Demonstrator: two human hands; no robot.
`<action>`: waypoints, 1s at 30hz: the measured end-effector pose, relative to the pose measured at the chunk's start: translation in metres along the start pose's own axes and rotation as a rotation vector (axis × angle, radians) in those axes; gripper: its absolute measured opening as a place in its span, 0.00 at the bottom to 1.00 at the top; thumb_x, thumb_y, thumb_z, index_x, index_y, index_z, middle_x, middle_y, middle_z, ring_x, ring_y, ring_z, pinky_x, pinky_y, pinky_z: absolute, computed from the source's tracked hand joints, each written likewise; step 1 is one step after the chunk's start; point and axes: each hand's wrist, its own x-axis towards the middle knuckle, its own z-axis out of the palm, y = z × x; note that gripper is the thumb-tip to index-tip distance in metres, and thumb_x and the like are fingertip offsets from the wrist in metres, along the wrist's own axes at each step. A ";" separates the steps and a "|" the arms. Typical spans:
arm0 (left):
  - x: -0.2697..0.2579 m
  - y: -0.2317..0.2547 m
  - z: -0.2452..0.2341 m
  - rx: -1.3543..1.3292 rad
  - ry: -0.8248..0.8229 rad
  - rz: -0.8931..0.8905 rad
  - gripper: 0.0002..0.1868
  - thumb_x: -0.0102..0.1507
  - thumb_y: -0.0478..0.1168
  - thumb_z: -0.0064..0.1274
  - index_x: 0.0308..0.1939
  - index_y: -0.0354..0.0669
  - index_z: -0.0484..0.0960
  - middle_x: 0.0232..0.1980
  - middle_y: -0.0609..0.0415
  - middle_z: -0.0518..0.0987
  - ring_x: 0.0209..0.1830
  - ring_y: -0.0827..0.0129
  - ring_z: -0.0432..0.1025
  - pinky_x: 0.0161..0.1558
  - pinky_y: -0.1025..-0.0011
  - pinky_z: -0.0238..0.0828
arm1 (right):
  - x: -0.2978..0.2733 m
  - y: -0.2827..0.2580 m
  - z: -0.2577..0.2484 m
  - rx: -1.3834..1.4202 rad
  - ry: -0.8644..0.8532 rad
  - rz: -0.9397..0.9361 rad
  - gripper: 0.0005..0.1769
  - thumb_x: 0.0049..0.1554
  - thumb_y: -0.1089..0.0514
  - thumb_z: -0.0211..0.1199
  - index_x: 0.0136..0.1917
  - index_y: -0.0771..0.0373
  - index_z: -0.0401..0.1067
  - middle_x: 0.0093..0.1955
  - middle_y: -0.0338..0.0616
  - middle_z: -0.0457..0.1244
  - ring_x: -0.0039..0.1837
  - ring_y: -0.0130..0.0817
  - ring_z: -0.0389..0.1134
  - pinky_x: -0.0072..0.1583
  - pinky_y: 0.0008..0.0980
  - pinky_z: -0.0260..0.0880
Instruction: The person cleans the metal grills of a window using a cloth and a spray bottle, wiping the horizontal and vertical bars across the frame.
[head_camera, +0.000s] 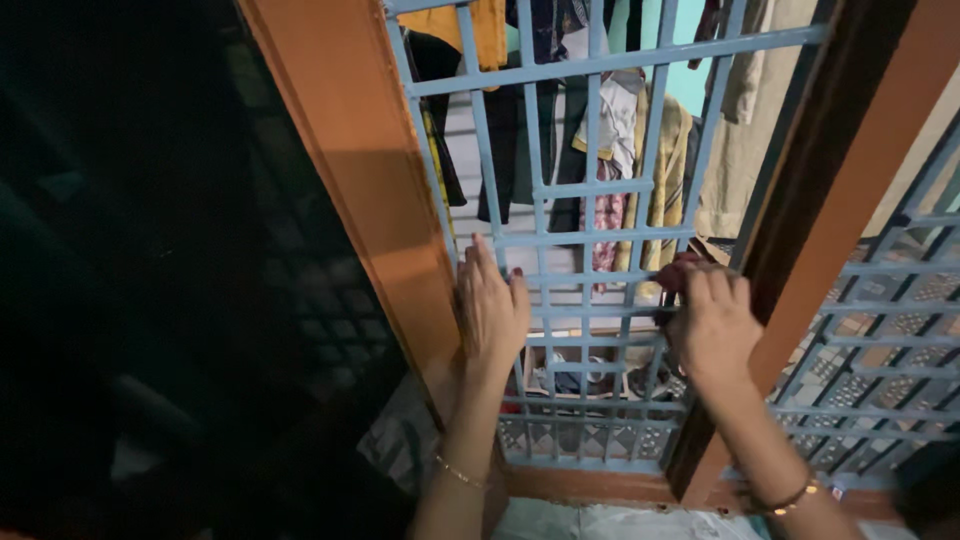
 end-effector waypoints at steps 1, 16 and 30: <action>0.002 -0.002 0.004 0.015 0.014 -0.007 0.33 0.65 0.39 0.51 0.70 0.24 0.63 0.63 0.24 0.72 0.62 0.36 0.68 0.65 0.50 0.58 | -0.005 -0.005 0.002 0.027 -0.018 0.008 0.26 0.51 0.68 0.61 0.63 0.56 0.71 0.63 0.40 0.66 0.64 0.45 0.66 0.54 0.40 0.75; -0.006 -0.025 0.041 0.019 0.125 0.050 0.29 0.62 0.39 0.52 0.65 0.29 0.69 0.40 0.38 0.78 0.44 0.47 0.70 0.58 0.51 0.61 | -0.052 0.000 0.010 0.043 -0.034 0.124 0.35 0.44 0.67 0.63 0.66 0.57 0.71 0.69 0.40 0.65 0.70 0.47 0.63 0.61 0.39 0.72; -0.011 -0.031 0.049 0.064 0.124 0.021 0.28 0.62 0.39 0.52 0.65 0.28 0.70 0.42 0.35 0.77 0.47 0.44 0.69 0.59 0.49 0.61 | -0.055 -0.040 0.039 0.199 -0.207 -0.045 0.36 0.39 0.61 0.66 0.63 0.56 0.70 0.62 0.41 0.64 0.66 0.47 0.64 0.51 0.39 0.76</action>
